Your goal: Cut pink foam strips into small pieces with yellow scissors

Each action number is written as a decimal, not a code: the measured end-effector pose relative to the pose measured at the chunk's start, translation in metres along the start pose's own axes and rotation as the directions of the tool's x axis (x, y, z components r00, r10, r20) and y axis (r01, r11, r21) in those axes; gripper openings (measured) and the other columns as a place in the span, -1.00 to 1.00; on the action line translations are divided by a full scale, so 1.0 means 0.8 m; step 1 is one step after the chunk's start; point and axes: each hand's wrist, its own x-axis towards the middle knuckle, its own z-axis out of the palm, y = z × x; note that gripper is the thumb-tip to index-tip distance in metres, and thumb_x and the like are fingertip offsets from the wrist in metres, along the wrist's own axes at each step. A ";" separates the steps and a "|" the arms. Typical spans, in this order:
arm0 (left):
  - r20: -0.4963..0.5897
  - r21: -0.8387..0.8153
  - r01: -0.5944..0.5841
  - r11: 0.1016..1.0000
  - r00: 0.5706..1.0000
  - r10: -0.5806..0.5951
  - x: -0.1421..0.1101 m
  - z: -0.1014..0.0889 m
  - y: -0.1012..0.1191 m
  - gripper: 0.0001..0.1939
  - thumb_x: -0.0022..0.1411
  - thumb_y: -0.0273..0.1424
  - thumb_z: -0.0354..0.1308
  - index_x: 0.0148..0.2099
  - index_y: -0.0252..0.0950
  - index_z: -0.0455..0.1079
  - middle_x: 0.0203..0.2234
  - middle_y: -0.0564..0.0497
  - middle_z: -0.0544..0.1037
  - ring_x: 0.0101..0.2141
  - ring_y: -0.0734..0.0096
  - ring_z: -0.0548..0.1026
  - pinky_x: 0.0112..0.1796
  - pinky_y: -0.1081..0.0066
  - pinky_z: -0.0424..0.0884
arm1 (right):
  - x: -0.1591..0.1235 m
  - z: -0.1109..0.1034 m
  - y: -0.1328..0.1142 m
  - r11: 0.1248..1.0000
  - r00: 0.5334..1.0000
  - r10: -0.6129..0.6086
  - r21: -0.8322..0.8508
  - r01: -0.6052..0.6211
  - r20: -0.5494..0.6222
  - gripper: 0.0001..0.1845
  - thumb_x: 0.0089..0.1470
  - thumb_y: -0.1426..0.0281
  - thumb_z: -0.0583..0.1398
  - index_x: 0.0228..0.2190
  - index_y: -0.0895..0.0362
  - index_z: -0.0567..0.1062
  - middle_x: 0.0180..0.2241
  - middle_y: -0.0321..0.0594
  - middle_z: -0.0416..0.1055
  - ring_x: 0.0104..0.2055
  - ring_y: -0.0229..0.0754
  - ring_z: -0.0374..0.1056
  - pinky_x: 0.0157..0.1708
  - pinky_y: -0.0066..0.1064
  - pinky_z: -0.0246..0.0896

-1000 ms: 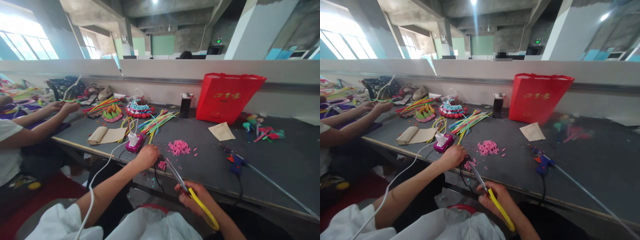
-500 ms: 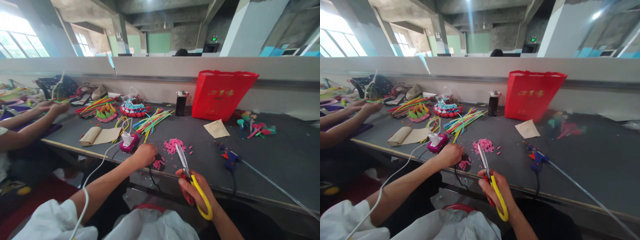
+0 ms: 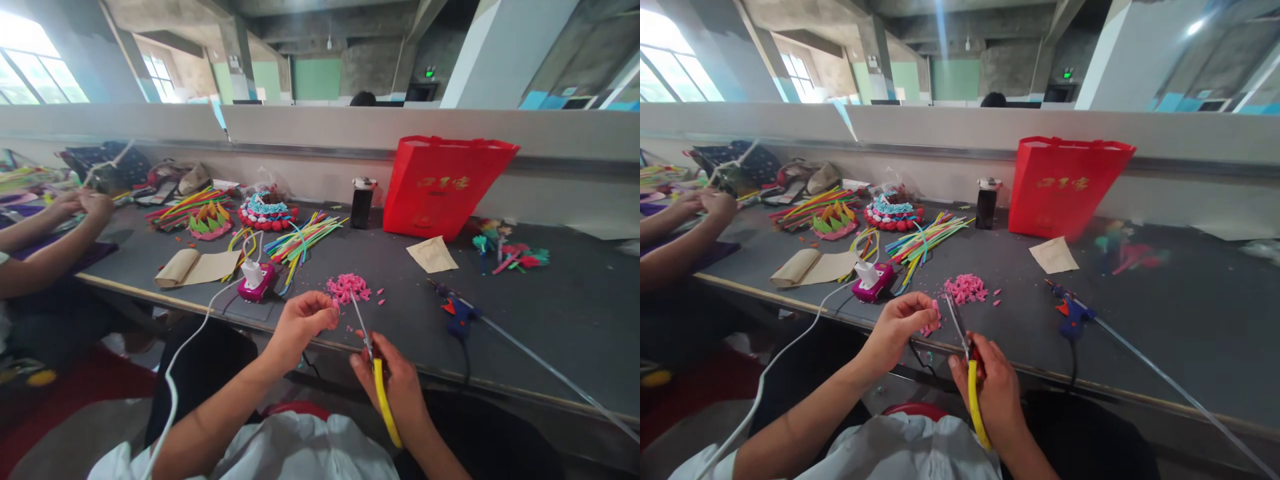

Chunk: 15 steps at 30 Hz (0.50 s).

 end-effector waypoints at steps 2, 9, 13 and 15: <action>0.021 -0.026 0.017 1.000 1.000 -0.017 -0.004 0.001 0.002 -0.85 0.01 -0.37 0.28 -0.41 -0.35 0.42 -0.59 0.07 0.48 -0.53 0.55 0.36 -0.45 0.54 0.25 | -0.001 0.001 0.000 0.998 0.999 -0.050 -0.039 0.050 -0.015 -0.61 0.10 0.21 0.19 -0.08 0.16 0.42 -0.37 -0.22 0.42 -0.37 -0.20 0.39 -0.30 -0.39 0.34; 0.060 -0.100 0.027 0.995 0.998 -0.021 -0.012 -0.001 -0.005 -0.88 0.03 -0.41 0.27 -0.39 -0.36 0.42 -0.53 0.05 0.51 -0.50 0.54 0.39 -0.40 0.52 0.29 | -0.002 0.009 0.001 0.976 0.981 -0.193 -0.108 0.188 -0.030 -0.68 0.13 0.29 0.19 -0.08 0.12 0.41 -0.34 -0.20 0.43 -0.34 -0.17 0.35 -0.31 -0.33 0.32; 0.069 -0.097 0.019 0.995 0.998 -0.012 -0.012 -0.001 -0.008 -0.86 0.04 -0.39 0.28 -0.37 -0.36 0.43 -0.53 0.04 0.50 -0.49 0.52 0.40 -0.39 0.51 0.29 | -0.003 0.009 0.004 0.976 0.983 -0.181 -0.128 0.177 -0.024 -0.72 0.14 0.29 0.18 -0.12 0.13 0.42 -0.38 -0.22 0.42 -0.38 -0.19 0.34 -0.36 -0.36 0.30; 0.069 -0.086 0.008 0.996 0.998 -0.002 -0.013 0.000 -0.008 -0.84 0.05 -0.37 0.29 -0.37 -0.37 0.44 -0.53 0.04 0.50 -0.49 0.52 0.39 -0.39 0.51 0.29 | -0.004 0.009 0.006 0.980 0.986 -0.164 -0.121 0.160 -0.021 -0.73 0.13 0.29 0.18 -0.13 0.14 0.42 -0.38 -0.22 0.42 -0.38 -0.19 0.34 -0.36 -0.36 0.30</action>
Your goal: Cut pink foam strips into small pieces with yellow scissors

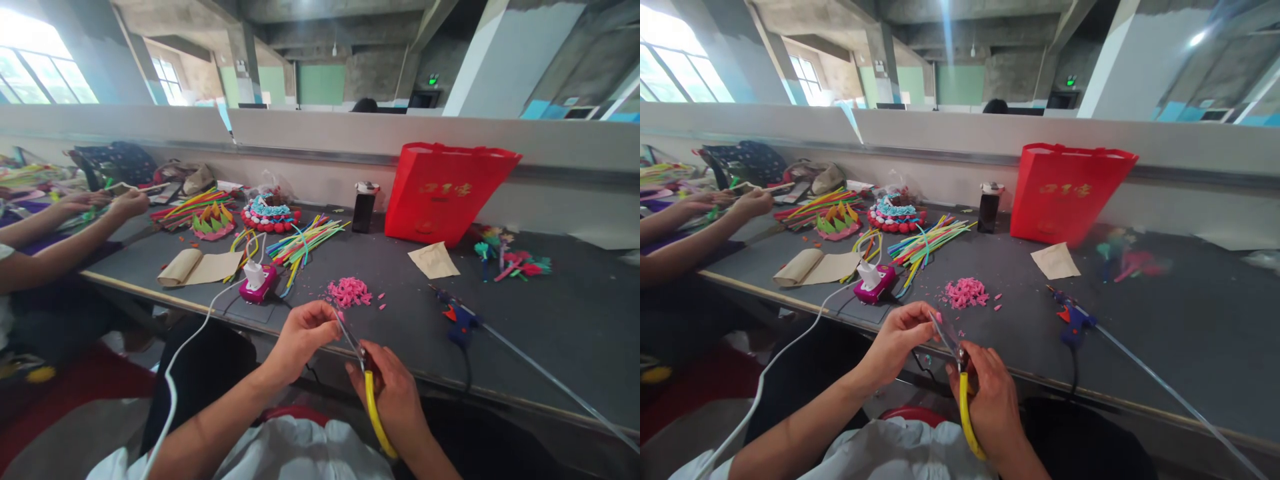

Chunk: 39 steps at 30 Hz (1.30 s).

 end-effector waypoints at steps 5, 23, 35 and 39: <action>-0.006 0.019 0.005 1.000 1.000 -0.005 0.000 0.002 -0.001 -0.80 0.03 -0.32 0.31 -0.38 -0.37 0.43 -0.52 0.03 0.49 -0.47 0.49 0.39 -0.38 0.49 0.29 | -0.001 -0.002 0.004 0.999 1.000 0.015 0.042 -0.015 0.002 -0.76 0.13 0.31 0.19 -0.15 0.12 0.43 -0.41 -0.26 0.41 -0.39 -0.21 0.35 -0.37 -0.40 0.29; 0.020 -0.037 0.023 0.999 1.000 -0.022 0.003 0.006 -0.005 -0.86 0.03 -0.40 0.30 -0.41 -0.36 0.42 -0.55 0.06 0.49 -0.50 0.52 0.39 -0.40 0.50 0.28 | -0.014 0.009 0.016 0.996 0.992 -0.048 0.072 0.056 -0.114 -0.75 0.17 0.36 0.18 -0.10 0.13 0.42 -0.37 -0.23 0.47 -0.37 -0.23 0.41 -0.35 -0.43 0.34; 0.041 -0.052 0.070 0.996 0.997 -0.068 -0.002 0.017 -0.010 -0.88 0.01 -0.42 0.29 -0.43 -0.37 0.42 -0.55 0.05 0.50 -0.50 0.51 0.39 -0.40 0.49 0.29 | -0.010 0.006 0.011 0.999 0.993 -0.037 -0.034 0.033 -0.114 -0.65 0.14 0.25 0.19 -0.10 0.19 0.42 -0.34 -0.15 0.46 -0.31 -0.15 0.42 -0.31 -0.36 0.37; 0.048 -0.077 0.077 0.994 0.996 -0.074 -0.002 0.018 -0.010 -0.88 0.02 -0.42 0.28 -0.43 -0.36 0.42 -0.55 0.06 0.50 -0.51 0.52 0.39 -0.40 0.49 0.29 | -0.013 0.007 0.015 0.999 0.995 -0.005 0.050 0.010 -0.099 -0.72 0.15 0.29 0.17 -0.11 0.14 0.43 -0.31 -0.18 0.48 -0.29 -0.18 0.44 -0.28 -0.40 0.36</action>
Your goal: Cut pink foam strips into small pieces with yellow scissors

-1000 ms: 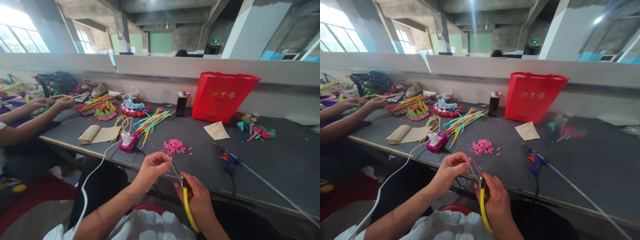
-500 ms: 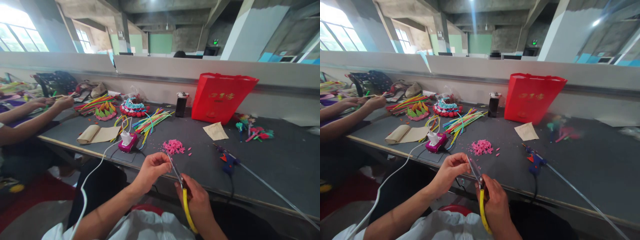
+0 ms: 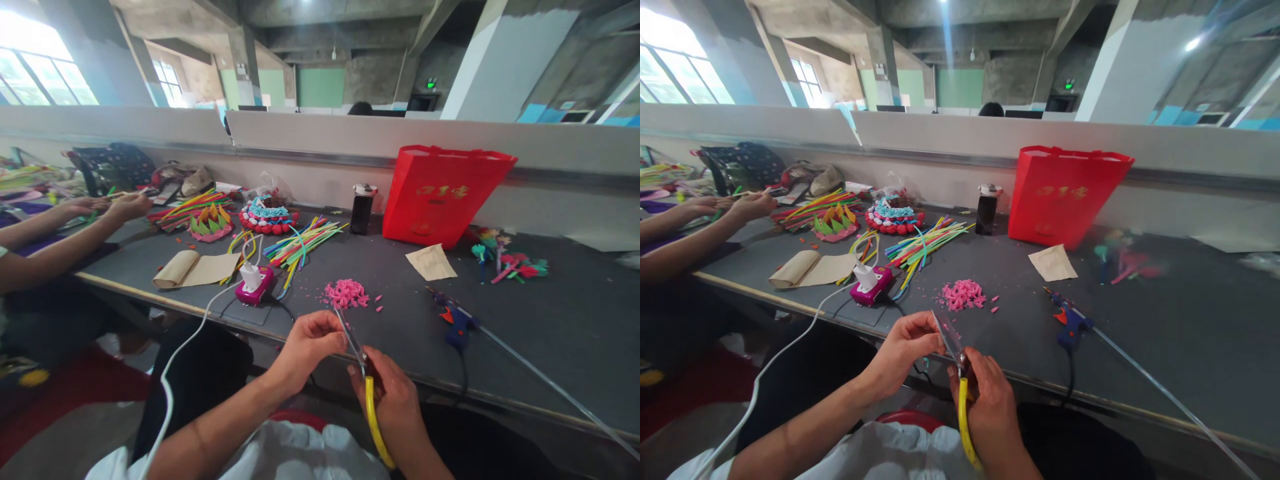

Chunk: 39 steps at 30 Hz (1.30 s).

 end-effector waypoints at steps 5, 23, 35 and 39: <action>-0.006 0.008 0.003 1.000 1.000 -0.003 -0.001 -0.001 0.000 -0.88 0.01 -0.43 0.29 -0.44 -0.36 0.42 -0.57 0.06 0.49 -0.53 0.54 0.37 -0.42 0.51 0.28 | -0.001 0.001 0.000 0.999 1.000 0.004 0.037 -0.005 0.018 -0.76 0.16 0.31 0.16 -0.14 0.12 0.45 -0.36 -0.23 0.49 -0.35 -0.21 0.43 -0.32 -0.44 0.35; -0.023 -0.140 0.030 0.990 0.999 -0.034 0.001 -0.008 0.001 -0.92 0.06 -0.45 0.24 -0.41 -0.33 0.39 -0.59 0.08 0.45 -0.53 0.54 0.36 -0.42 0.52 0.24 | 0.007 -0.002 -0.007 0.994 0.984 0.107 -0.016 -0.106 0.144 -0.72 0.09 0.23 0.19 -0.19 0.09 0.47 -0.42 -0.24 0.49 -0.41 -0.19 0.44 -0.36 -0.44 0.35; 0.011 -0.091 0.031 0.995 0.999 -0.030 0.001 -0.010 -0.002 -0.96 0.03 -0.51 0.20 -0.43 -0.34 0.38 -0.58 0.08 0.46 -0.54 0.54 0.36 -0.42 0.51 0.23 | 0.007 -0.006 -0.008 0.988 0.970 0.131 0.057 -0.145 0.205 -0.80 0.09 0.29 0.19 -0.22 0.06 0.47 -0.42 -0.29 0.47 -0.40 -0.21 0.40 -0.39 -0.47 0.29; 0.025 -0.089 0.030 0.996 0.999 -0.028 0.001 -0.011 -0.001 -0.97 0.04 -0.52 0.20 -0.42 -0.34 0.39 -0.59 0.08 0.45 -0.54 0.55 0.34 -0.43 0.51 0.22 | 0.008 -0.008 -0.011 0.989 0.972 0.123 0.059 -0.137 0.200 -0.84 0.11 0.29 0.17 -0.27 0.07 0.48 -0.49 -0.32 0.44 -0.48 -0.25 0.37 -0.46 -0.51 0.25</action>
